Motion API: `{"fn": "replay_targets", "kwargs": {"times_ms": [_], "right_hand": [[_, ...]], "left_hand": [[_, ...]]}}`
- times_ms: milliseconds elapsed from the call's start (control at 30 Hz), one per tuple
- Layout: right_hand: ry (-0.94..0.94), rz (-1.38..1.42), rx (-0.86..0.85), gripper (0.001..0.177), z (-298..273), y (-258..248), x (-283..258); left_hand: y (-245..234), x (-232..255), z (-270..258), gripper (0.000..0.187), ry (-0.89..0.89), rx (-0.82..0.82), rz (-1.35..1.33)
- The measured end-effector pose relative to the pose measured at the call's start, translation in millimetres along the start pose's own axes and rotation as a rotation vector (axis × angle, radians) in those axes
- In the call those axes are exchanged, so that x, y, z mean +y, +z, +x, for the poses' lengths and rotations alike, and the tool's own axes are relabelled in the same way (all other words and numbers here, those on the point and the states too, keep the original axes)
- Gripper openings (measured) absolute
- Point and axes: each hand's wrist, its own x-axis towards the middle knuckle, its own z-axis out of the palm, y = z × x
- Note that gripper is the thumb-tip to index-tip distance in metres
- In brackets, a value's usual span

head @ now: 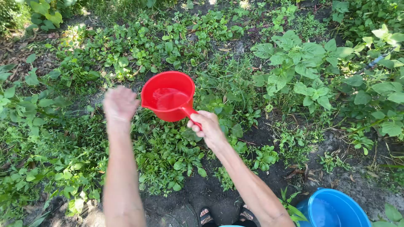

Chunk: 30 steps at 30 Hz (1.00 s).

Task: The recorder is watering various plants in a garden using a red scoop to transfer water from a blue bucket.

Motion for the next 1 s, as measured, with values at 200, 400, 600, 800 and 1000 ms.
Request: {"fn": "replay_targets", "kwargs": {"times_ms": [200,400,600,800,1000], "right_hand": [[-0.018,0.104,0.083,0.016,-28,-58,-34],[-0.236,-0.2,0.29,0.029,-61,-140,-45],[-0.346,-0.515,0.38,0.019,-100,-189,-67],[-0.367,-0.773,0.348,0.026,-118,-162,-80],[-0.271,-0.165,0.307,0.032,-103,-196,-72]], "left_hand": [[106,56,-78,0.084,0.226,0.569,0.737],[23,-33,-50,0.012,-0.056,0.532,0.376],[-20,-206,1,0.018,-0.38,0.228,0.027],[120,-288,-32,0.073,-0.521,0.15,-0.133],[184,-286,-1,0.059,-0.468,0.065,-0.054]]}}
